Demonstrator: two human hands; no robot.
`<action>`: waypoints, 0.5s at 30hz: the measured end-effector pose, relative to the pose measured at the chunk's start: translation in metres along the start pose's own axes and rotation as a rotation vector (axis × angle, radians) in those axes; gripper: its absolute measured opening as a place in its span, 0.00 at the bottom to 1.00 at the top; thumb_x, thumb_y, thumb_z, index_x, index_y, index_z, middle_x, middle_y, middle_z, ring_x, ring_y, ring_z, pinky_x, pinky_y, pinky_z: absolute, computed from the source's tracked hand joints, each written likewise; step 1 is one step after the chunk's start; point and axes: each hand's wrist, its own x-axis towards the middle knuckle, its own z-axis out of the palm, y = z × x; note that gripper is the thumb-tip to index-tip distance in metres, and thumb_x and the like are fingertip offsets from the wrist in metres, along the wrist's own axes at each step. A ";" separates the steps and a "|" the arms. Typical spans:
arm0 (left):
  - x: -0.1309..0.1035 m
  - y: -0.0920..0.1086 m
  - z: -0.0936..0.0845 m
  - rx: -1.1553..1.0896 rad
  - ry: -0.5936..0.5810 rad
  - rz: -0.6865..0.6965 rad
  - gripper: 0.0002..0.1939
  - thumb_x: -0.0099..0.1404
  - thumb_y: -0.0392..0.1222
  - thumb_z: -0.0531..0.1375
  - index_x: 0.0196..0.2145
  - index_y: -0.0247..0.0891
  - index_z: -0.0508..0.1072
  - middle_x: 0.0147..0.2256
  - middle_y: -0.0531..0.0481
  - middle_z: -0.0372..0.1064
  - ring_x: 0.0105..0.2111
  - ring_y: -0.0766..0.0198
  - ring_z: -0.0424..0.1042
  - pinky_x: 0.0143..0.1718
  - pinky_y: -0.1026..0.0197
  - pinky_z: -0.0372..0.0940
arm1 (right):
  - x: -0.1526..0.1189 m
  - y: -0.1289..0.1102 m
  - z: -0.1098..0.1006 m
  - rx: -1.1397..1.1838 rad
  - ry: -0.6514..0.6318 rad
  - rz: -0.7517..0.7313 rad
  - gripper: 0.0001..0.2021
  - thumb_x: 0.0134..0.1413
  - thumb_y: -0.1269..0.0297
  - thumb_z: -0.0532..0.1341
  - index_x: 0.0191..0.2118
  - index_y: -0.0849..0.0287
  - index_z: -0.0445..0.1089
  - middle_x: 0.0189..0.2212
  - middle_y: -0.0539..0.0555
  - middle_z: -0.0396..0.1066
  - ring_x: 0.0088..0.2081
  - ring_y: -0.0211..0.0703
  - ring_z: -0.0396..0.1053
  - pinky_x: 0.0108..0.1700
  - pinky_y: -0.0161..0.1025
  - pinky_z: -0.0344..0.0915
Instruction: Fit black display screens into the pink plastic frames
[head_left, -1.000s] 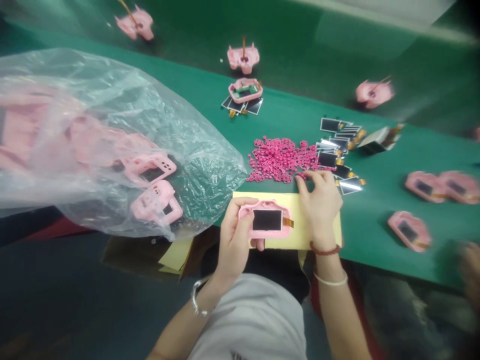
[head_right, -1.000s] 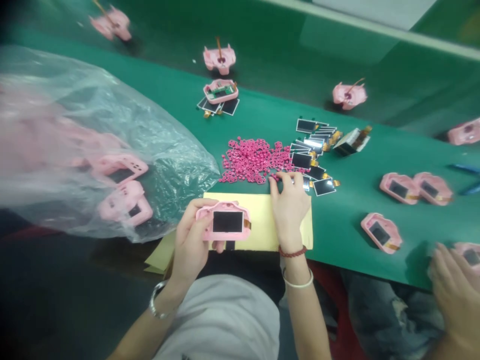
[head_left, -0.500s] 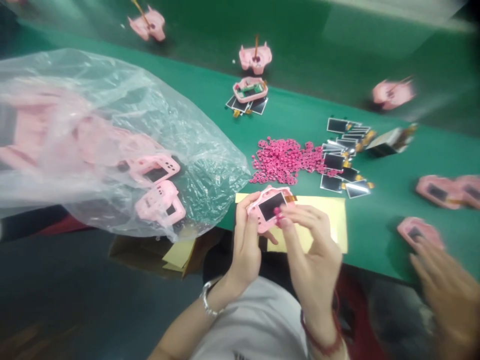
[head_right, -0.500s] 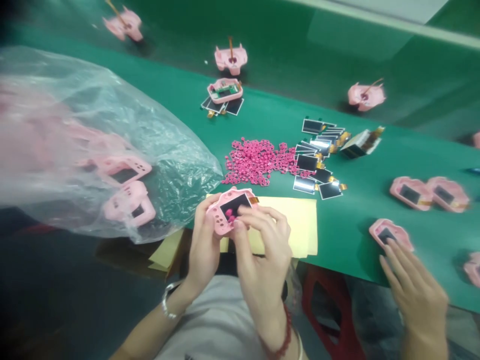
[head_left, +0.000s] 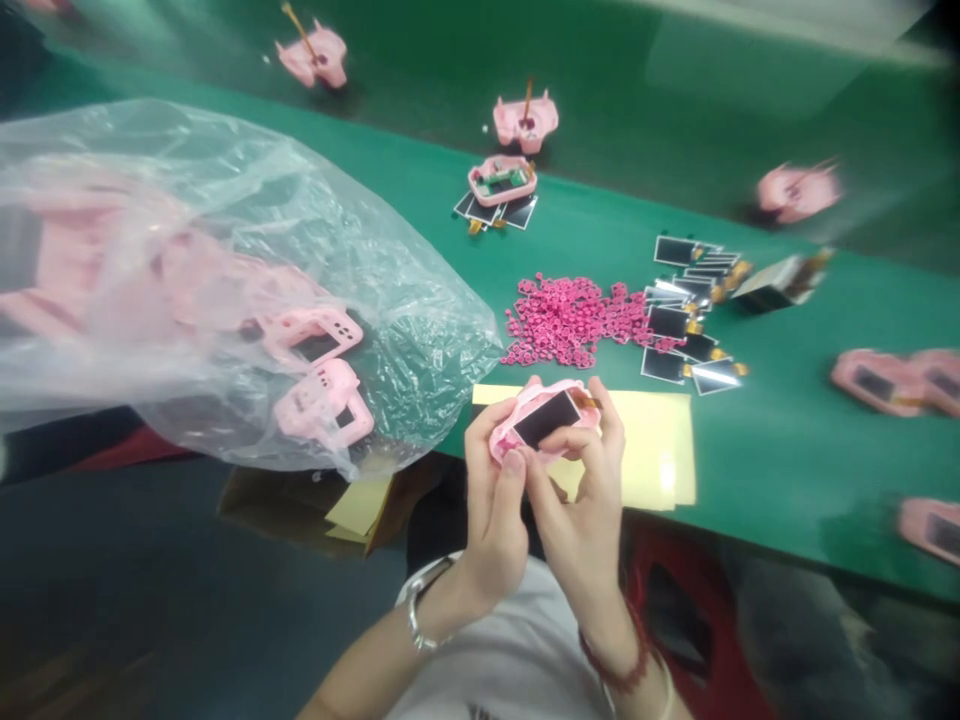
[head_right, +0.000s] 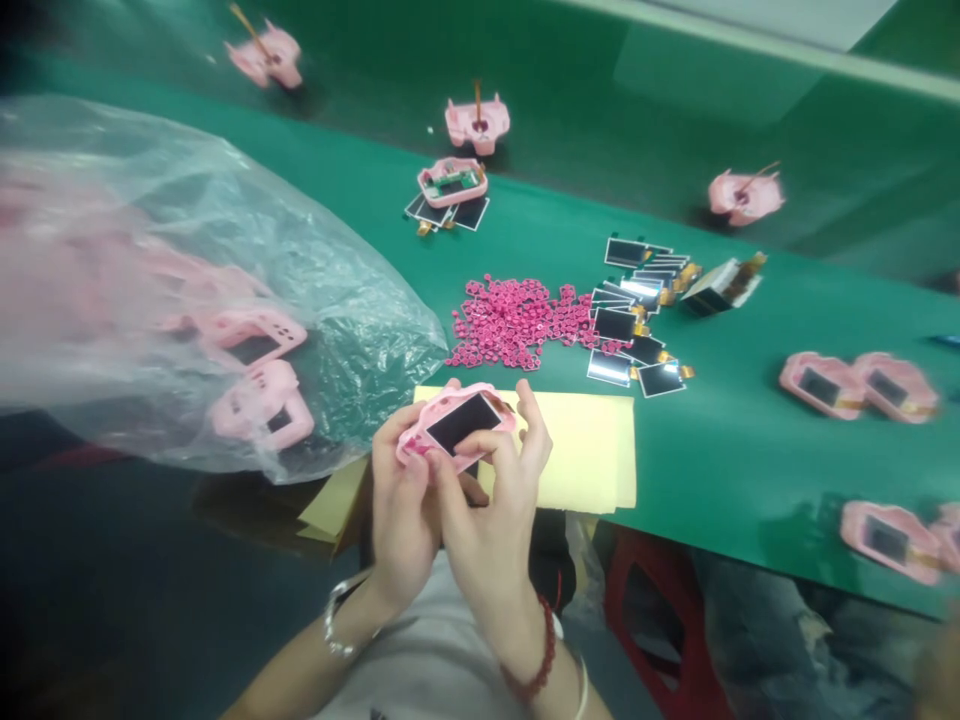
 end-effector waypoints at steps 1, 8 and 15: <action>-0.001 0.001 0.000 0.020 0.005 0.008 0.16 0.77 0.47 0.53 0.59 0.45 0.62 0.67 0.39 0.59 0.61 0.52 0.69 0.59 0.49 0.69 | -0.003 -0.001 0.003 0.045 -0.002 0.022 0.07 0.62 0.63 0.65 0.35 0.57 0.67 0.69 0.63 0.50 0.71 0.58 0.53 0.42 0.40 0.78; -0.007 0.003 0.000 0.042 0.008 0.086 0.16 0.77 0.41 0.52 0.61 0.47 0.63 0.67 0.41 0.59 0.62 0.54 0.68 0.58 0.53 0.70 | -0.012 -0.002 0.012 0.198 0.058 0.029 0.06 0.60 0.69 0.65 0.34 0.57 0.68 0.66 0.61 0.57 0.64 0.52 0.65 0.34 0.32 0.78; -0.021 -0.005 0.005 -0.028 0.090 0.136 0.18 0.77 0.40 0.53 0.61 0.53 0.65 0.63 0.45 0.65 0.53 0.61 0.75 0.52 0.61 0.73 | -0.013 -0.001 0.001 0.189 -0.016 0.002 0.04 0.58 0.66 0.68 0.36 0.56 0.71 0.65 0.60 0.59 0.63 0.54 0.66 0.34 0.33 0.77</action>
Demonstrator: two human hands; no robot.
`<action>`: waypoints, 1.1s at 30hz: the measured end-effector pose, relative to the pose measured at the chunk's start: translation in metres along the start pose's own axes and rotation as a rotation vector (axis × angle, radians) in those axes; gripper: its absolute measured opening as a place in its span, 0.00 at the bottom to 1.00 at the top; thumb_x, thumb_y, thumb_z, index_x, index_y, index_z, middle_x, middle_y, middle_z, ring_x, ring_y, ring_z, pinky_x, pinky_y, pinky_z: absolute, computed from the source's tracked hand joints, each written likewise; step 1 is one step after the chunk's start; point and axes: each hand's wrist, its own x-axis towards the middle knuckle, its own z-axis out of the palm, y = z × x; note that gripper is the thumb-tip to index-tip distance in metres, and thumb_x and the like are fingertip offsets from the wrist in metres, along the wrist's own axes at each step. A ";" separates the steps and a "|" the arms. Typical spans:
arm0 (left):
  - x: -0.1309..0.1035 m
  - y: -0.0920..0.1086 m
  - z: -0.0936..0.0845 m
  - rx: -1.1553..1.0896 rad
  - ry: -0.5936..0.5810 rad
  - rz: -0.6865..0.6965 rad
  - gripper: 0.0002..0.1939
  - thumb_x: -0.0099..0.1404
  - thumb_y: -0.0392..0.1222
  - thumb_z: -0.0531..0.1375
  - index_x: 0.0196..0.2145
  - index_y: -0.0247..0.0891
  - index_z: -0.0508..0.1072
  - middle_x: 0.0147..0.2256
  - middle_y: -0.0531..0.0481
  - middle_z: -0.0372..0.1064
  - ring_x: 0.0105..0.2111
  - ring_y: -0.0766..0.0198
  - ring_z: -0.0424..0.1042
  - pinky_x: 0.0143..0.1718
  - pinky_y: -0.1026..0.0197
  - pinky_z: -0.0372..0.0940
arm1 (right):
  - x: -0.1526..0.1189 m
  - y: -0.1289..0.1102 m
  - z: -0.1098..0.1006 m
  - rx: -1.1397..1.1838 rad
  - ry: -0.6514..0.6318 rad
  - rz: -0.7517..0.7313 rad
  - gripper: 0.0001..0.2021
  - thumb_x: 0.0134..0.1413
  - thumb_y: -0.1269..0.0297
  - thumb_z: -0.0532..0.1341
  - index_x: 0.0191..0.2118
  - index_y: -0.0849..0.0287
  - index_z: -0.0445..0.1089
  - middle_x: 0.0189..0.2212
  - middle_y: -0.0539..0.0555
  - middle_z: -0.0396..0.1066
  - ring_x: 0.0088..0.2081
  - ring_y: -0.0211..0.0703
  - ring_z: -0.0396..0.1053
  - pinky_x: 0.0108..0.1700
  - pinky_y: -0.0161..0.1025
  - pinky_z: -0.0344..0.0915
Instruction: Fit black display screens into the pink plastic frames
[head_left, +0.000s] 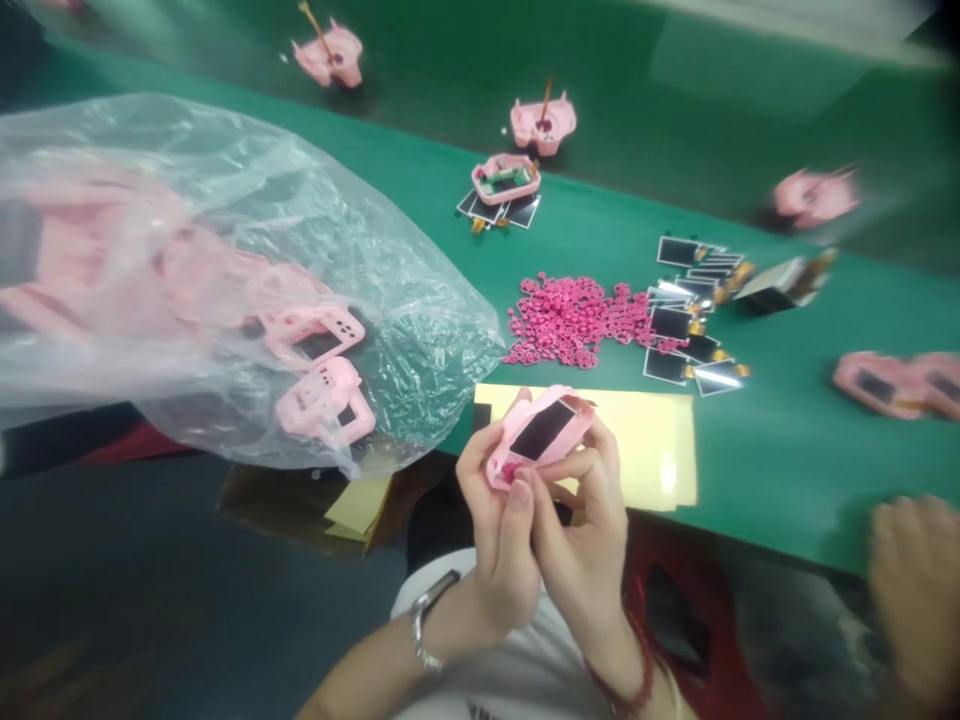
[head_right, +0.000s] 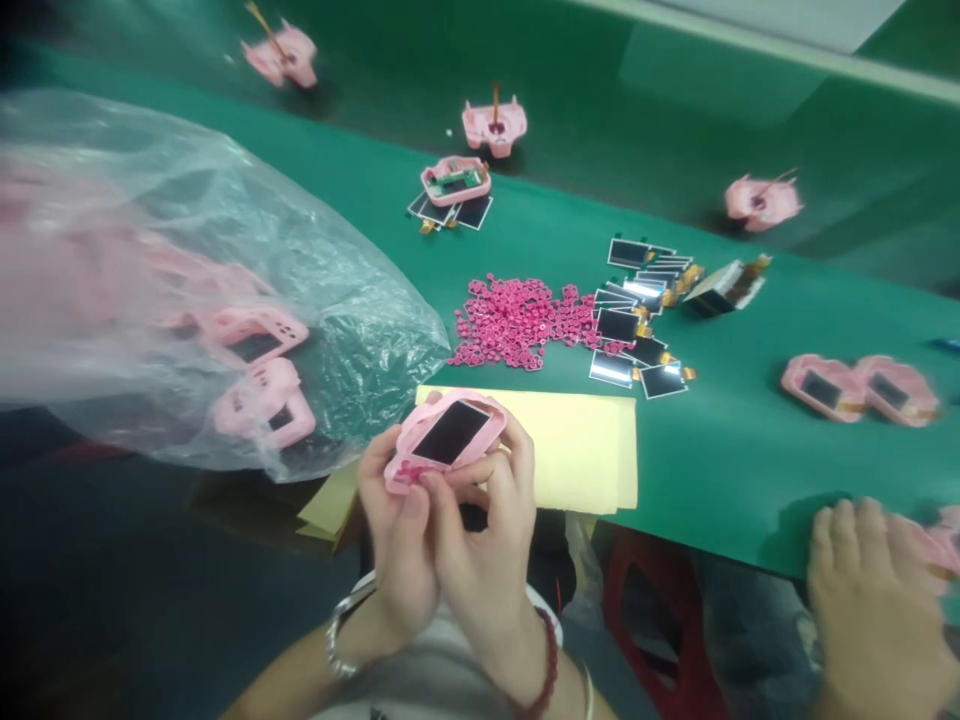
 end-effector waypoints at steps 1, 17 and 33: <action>-0.003 -0.002 0.001 -0.031 0.014 0.010 0.19 0.77 0.41 0.53 0.62 0.55 0.64 0.64 0.46 0.64 0.55 0.60 0.74 0.53 0.60 0.72 | -0.001 0.000 0.000 0.011 -0.007 -0.002 0.05 0.58 0.65 0.68 0.36 0.56 0.72 0.64 0.60 0.60 0.61 0.53 0.68 0.34 0.34 0.77; 0.075 -0.022 -0.028 0.188 0.088 -0.054 0.17 0.75 0.50 0.56 0.57 0.43 0.63 0.57 0.41 0.68 0.44 0.59 0.79 0.41 0.59 0.77 | 0.044 0.064 -0.022 -0.739 -0.156 -0.400 0.13 0.69 0.65 0.57 0.53 0.61 0.71 0.39 0.58 0.71 0.39 0.45 0.69 0.40 0.44 0.67; 0.094 -0.004 -0.030 0.394 -0.333 -0.257 0.14 0.75 0.44 0.53 0.54 0.37 0.68 0.23 0.57 0.65 0.20 0.69 0.64 0.27 0.66 0.63 | 0.056 0.023 -0.068 -0.295 -0.016 -0.151 0.03 0.64 0.62 0.63 0.39 0.54 0.72 0.46 0.54 0.67 0.49 0.44 0.68 0.49 0.42 0.67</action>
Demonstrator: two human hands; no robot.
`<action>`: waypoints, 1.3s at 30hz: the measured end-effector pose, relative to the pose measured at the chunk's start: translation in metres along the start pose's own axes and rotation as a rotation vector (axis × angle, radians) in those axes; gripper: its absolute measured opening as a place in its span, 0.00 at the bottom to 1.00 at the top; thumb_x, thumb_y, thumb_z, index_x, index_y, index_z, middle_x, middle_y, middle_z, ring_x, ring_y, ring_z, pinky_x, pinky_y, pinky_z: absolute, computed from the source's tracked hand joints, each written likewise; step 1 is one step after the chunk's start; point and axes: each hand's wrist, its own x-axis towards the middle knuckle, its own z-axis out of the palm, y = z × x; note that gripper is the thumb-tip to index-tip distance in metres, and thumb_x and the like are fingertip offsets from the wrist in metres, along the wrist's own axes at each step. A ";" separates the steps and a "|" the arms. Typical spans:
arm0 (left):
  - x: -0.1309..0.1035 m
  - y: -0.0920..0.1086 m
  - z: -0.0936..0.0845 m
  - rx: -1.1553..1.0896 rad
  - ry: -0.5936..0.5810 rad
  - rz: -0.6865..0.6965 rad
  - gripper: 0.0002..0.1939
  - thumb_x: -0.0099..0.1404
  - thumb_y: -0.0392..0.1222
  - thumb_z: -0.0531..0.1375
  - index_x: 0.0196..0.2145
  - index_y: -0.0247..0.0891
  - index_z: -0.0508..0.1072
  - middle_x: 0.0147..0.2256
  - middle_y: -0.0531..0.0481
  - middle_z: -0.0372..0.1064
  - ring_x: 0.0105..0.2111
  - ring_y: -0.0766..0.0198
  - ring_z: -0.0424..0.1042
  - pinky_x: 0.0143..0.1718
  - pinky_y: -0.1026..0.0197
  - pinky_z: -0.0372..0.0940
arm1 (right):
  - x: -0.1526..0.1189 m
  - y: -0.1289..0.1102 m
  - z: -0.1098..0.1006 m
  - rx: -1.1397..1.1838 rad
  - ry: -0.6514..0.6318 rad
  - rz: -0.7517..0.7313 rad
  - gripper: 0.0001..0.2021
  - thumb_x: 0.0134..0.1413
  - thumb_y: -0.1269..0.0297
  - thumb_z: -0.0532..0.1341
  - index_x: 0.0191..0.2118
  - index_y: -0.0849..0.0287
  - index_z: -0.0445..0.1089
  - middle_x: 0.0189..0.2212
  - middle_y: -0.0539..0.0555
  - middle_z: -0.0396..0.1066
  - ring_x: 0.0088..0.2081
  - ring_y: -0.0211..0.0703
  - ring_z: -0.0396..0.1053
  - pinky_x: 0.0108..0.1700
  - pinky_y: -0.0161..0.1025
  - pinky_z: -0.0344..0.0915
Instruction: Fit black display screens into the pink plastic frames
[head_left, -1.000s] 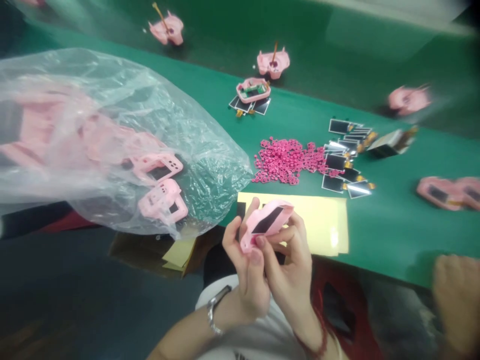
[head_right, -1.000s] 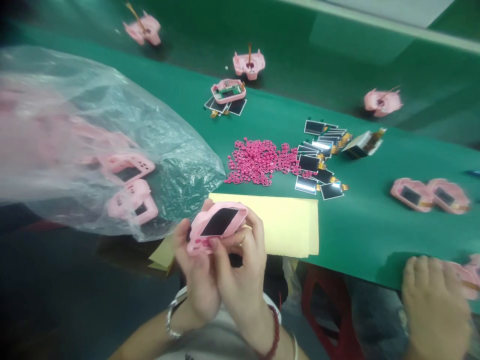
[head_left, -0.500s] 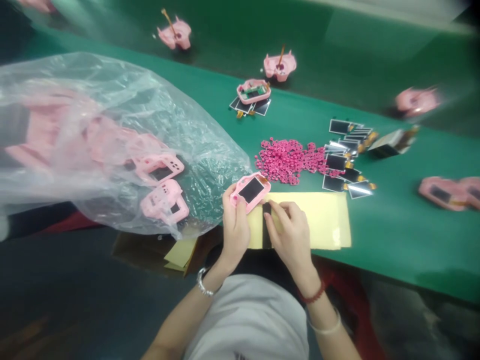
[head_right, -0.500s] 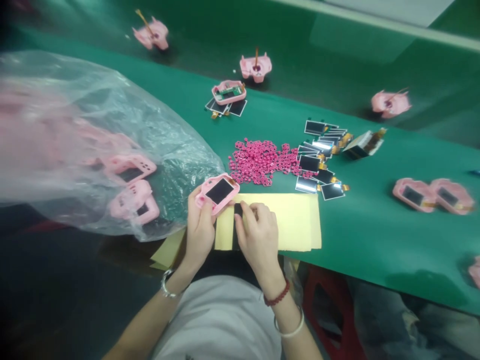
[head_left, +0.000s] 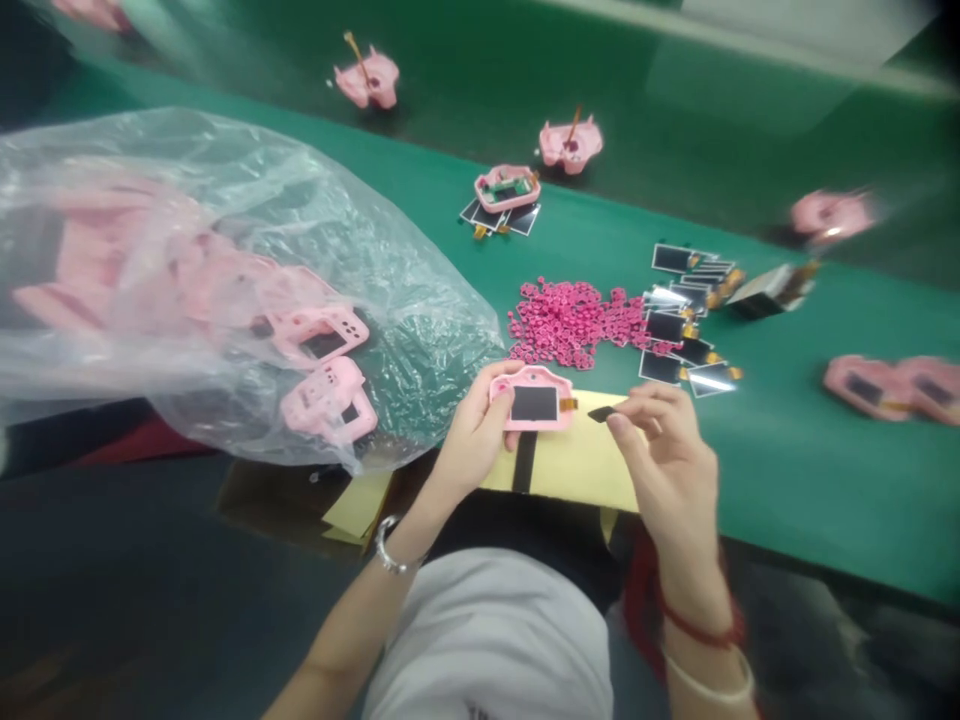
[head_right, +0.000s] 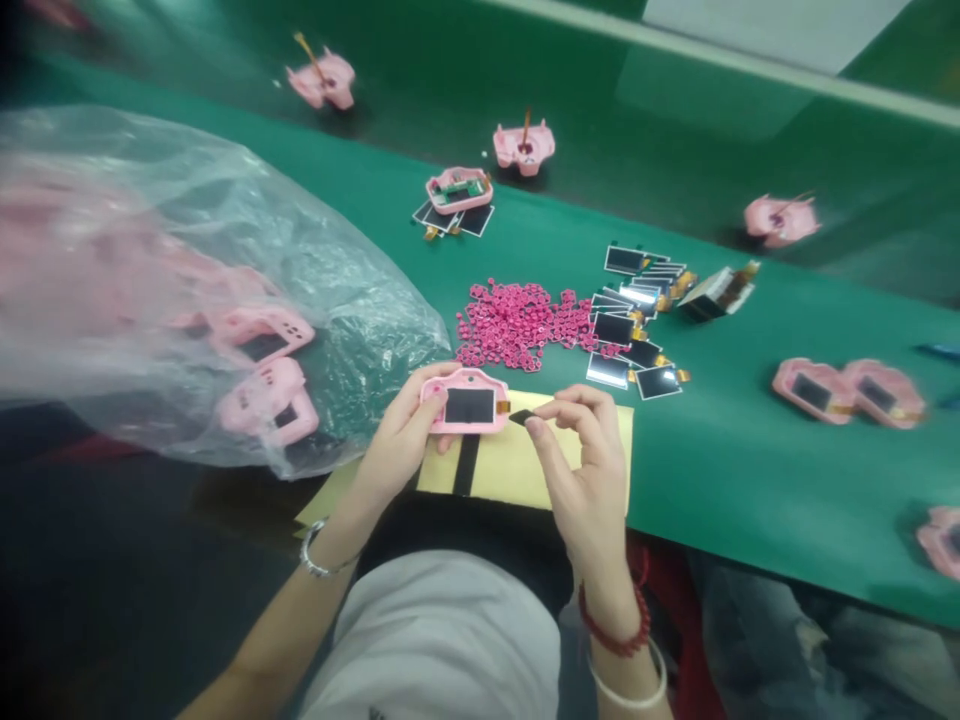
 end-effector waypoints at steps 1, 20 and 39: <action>-0.003 0.003 0.001 0.006 -0.047 -0.019 0.14 0.76 0.45 0.53 0.54 0.38 0.69 0.23 0.57 0.64 0.18 0.70 0.62 0.25 0.67 0.60 | 0.005 -0.006 -0.005 -0.044 -0.060 -0.006 0.03 0.63 0.62 0.64 0.38 0.53 0.73 0.48 0.54 0.67 0.52 0.45 0.68 0.51 0.43 0.67; -0.018 0.016 0.016 -0.026 -0.135 -0.083 0.16 0.75 0.51 0.54 0.53 0.41 0.71 0.22 0.56 0.62 0.18 0.68 0.61 0.21 0.67 0.58 | 0.016 -0.023 -0.007 -0.129 -0.364 -0.016 0.04 0.62 0.67 0.63 0.35 0.56 0.73 0.45 0.55 0.69 0.48 0.45 0.71 0.50 0.43 0.69; -0.019 0.012 0.014 0.005 -0.137 -0.054 0.15 0.76 0.50 0.52 0.52 0.42 0.72 0.23 0.56 0.62 0.19 0.67 0.60 0.21 0.66 0.58 | 0.008 -0.020 0.006 -0.145 -0.280 -0.010 0.02 0.62 0.65 0.64 0.38 0.56 0.73 0.44 0.55 0.70 0.38 0.39 0.71 0.40 0.37 0.72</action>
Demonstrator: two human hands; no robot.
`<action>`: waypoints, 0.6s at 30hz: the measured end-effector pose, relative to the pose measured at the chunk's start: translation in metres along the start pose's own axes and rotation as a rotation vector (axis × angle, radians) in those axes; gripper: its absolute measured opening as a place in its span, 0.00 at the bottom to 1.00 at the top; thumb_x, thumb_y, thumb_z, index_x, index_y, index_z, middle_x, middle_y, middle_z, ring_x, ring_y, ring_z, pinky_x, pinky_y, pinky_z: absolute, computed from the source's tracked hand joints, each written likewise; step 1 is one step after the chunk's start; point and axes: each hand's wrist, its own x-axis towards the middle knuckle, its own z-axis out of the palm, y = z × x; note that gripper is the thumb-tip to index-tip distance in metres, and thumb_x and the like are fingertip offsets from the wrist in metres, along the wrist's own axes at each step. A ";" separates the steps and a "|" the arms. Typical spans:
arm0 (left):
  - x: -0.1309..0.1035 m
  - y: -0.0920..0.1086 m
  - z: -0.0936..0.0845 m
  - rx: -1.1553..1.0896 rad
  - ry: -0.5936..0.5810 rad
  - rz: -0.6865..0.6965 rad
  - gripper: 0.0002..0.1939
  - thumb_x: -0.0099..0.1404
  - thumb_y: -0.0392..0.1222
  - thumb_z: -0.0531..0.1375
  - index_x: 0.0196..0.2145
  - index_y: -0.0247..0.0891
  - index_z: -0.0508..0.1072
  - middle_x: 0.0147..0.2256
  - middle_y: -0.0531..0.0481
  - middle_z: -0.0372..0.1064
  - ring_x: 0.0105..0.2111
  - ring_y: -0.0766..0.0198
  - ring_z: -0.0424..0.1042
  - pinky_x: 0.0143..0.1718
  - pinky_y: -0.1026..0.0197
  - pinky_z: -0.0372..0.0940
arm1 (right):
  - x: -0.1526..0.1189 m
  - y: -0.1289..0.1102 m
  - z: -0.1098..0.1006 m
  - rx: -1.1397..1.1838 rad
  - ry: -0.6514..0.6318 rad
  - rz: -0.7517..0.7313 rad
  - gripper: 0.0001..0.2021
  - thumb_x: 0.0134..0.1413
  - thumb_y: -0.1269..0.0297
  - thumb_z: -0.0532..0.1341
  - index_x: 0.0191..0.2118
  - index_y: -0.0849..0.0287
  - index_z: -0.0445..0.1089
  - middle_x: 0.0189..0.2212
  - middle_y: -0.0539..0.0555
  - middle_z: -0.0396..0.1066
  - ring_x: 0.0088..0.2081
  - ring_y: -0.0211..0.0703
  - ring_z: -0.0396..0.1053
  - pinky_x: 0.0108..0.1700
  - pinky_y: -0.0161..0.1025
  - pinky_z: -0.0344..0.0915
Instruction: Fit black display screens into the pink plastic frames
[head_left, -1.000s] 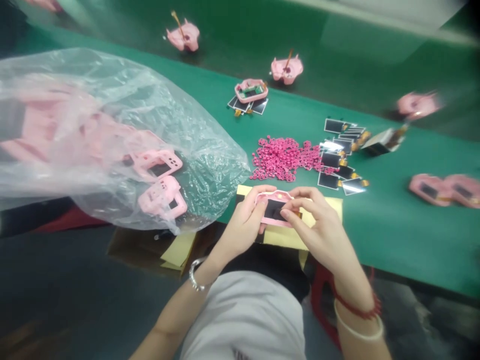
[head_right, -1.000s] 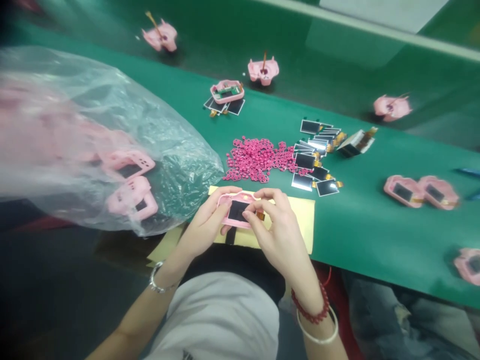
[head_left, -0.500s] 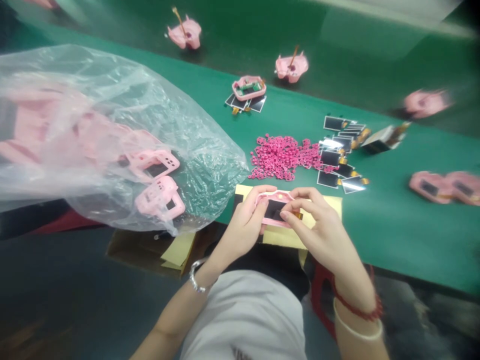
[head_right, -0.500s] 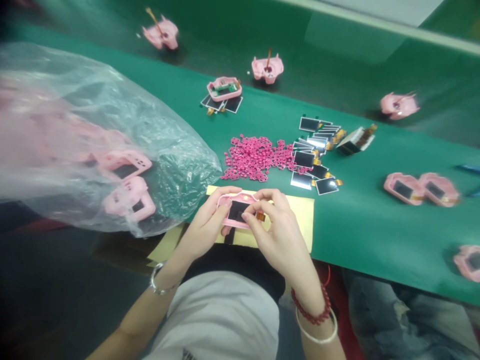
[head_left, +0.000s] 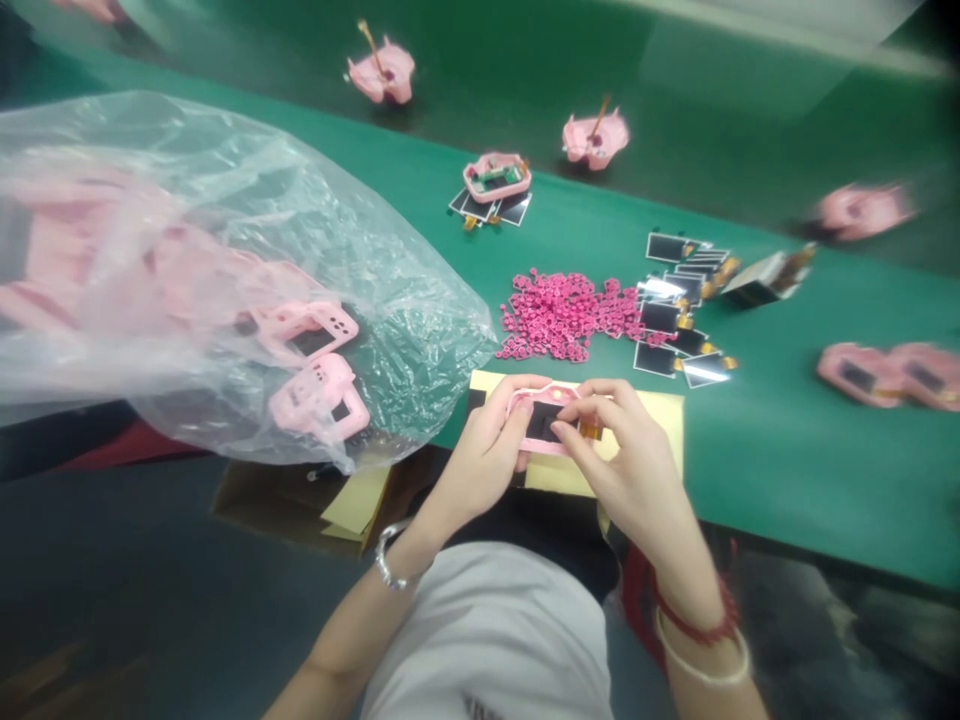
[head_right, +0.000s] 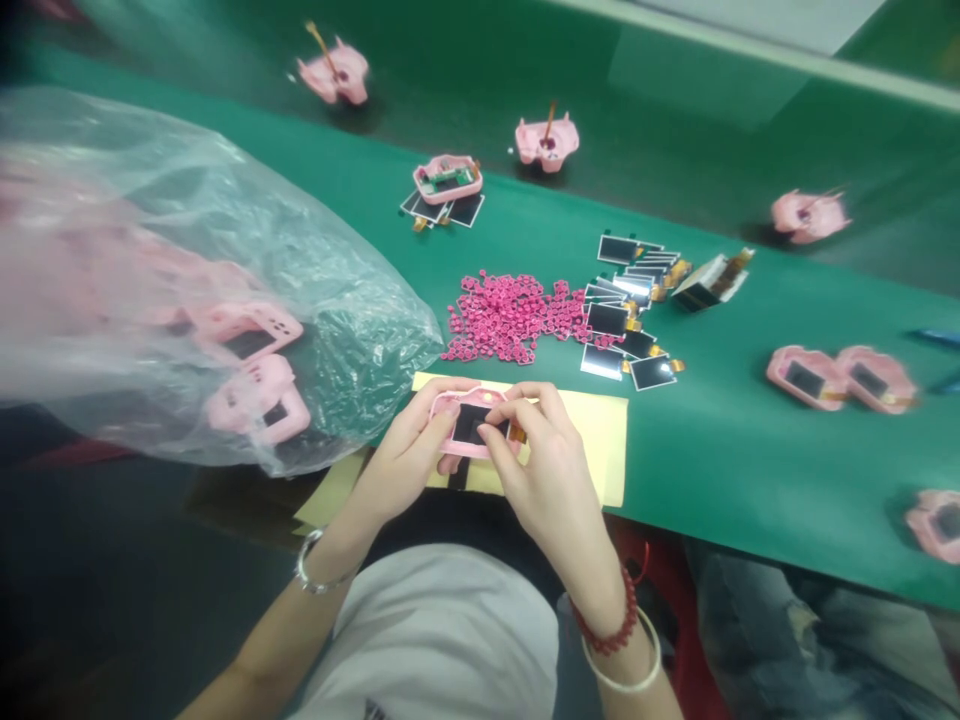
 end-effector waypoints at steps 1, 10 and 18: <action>0.000 0.000 0.000 -0.015 0.009 0.005 0.16 0.75 0.51 0.53 0.52 0.42 0.71 0.23 0.56 0.62 0.19 0.67 0.60 0.22 0.66 0.59 | -0.002 0.001 0.002 0.058 0.000 0.027 0.03 0.63 0.64 0.63 0.41 0.56 0.73 0.46 0.55 0.71 0.39 0.40 0.72 0.41 0.38 0.72; 0.004 0.002 -0.001 0.005 0.005 0.001 0.16 0.75 0.49 0.53 0.53 0.41 0.72 0.22 0.56 0.62 0.19 0.67 0.61 0.20 0.66 0.58 | -0.017 -0.004 0.034 0.708 0.104 0.378 0.14 0.67 0.50 0.58 0.50 0.51 0.59 0.45 0.51 0.75 0.23 0.34 0.74 0.28 0.36 0.76; -0.005 0.014 -0.024 0.497 0.050 0.170 0.18 0.76 0.46 0.52 0.58 0.39 0.69 0.42 0.46 0.76 0.34 0.62 0.74 0.35 0.62 0.67 | -0.022 0.047 -0.009 0.364 0.417 0.435 0.26 0.51 0.50 0.71 0.53 0.52 0.66 0.43 0.57 0.77 0.29 0.44 0.77 0.23 0.37 0.71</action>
